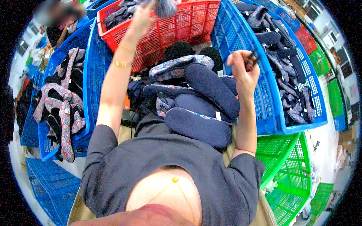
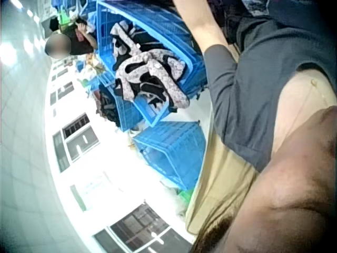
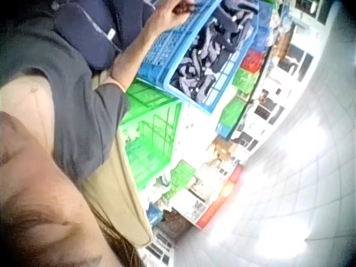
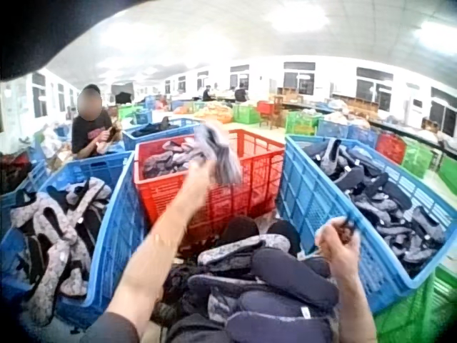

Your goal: The person sits cross-legged and repeatedly picks up floral-patterned fabric slippers from a blue crate. Using small scissors, they trim excess fabric or threads from the edges of each slipper, then place the finished item into a red crate. The process is repeated for multiple slippers.

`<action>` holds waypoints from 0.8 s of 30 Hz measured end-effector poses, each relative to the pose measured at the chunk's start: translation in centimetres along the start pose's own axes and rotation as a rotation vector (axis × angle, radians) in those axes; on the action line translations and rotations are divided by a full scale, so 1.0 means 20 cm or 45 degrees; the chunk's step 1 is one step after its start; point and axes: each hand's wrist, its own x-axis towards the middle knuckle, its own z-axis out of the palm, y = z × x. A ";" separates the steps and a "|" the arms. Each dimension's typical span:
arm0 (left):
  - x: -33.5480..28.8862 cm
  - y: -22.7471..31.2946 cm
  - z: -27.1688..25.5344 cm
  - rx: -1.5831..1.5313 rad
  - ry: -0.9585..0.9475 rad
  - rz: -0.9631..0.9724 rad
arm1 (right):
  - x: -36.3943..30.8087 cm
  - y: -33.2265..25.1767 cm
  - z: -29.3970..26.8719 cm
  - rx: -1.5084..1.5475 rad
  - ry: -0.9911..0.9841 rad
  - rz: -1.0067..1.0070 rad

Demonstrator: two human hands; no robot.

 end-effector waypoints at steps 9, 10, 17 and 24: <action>-0.93 0.58 0.45 -0.677 -1.245 0.155 | -0.01 0.40 -0.19 -0.871 -0.717 0.401; -1.07 0.65 0.47 -0.864 -1.389 0.144 | 0.00 0.42 -0.15 -0.909 -0.759 0.427; -1.18 0.66 0.42 -1.246 -1.411 0.092 | 0.07 0.21 -0.12 -0.690 -0.461 0.574; -1.01 0.36 0.27 -0.705 -0.869 -0.173 | 0.11 0.18 -0.19 0.052 -0.037 0.646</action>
